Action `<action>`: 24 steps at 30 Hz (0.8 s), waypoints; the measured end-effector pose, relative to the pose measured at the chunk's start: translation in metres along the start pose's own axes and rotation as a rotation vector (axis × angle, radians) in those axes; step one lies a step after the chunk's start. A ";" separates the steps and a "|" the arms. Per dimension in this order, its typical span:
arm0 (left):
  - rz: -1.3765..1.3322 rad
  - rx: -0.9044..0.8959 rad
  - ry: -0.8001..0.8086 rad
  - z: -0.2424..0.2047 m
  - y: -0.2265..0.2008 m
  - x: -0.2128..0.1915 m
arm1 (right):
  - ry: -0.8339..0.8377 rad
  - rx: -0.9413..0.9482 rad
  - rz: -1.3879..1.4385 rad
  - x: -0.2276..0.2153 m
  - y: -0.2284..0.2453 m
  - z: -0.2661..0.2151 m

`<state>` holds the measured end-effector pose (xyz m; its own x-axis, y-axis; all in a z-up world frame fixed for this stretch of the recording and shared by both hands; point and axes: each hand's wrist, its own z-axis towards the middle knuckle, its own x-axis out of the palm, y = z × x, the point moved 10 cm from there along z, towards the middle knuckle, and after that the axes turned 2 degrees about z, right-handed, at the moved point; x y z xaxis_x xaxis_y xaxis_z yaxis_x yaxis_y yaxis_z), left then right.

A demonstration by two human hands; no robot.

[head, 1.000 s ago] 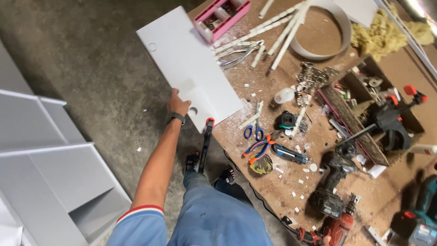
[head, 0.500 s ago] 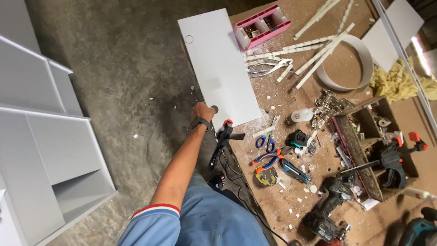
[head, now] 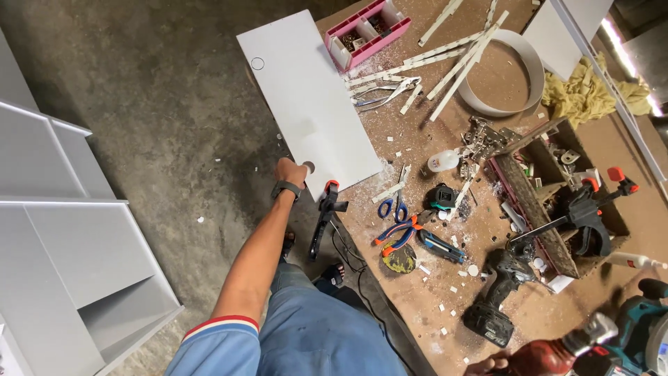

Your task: Assembling cabinet panels and drilling holes for hardware at a woodworking workbench.

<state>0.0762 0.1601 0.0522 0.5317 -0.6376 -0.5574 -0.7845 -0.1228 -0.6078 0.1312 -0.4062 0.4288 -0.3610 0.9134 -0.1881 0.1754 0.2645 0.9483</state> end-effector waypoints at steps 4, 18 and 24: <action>-0.160 -0.032 0.030 -0.013 -0.001 -0.015 | 0.127 -0.020 -0.012 0.020 -0.012 0.036; -0.146 0.028 0.083 0.030 0.004 -0.006 | 0.627 -0.035 -0.369 0.267 0.104 0.215; -0.181 0.012 0.204 0.048 0.014 0.003 | 1.025 -0.411 -0.630 0.384 0.084 0.224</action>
<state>0.0819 0.1931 0.0144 0.5867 -0.7465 -0.3140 -0.6779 -0.2405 -0.6947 0.2126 0.0356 0.3789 -0.8502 -0.0409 -0.5249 -0.5139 0.2810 0.8105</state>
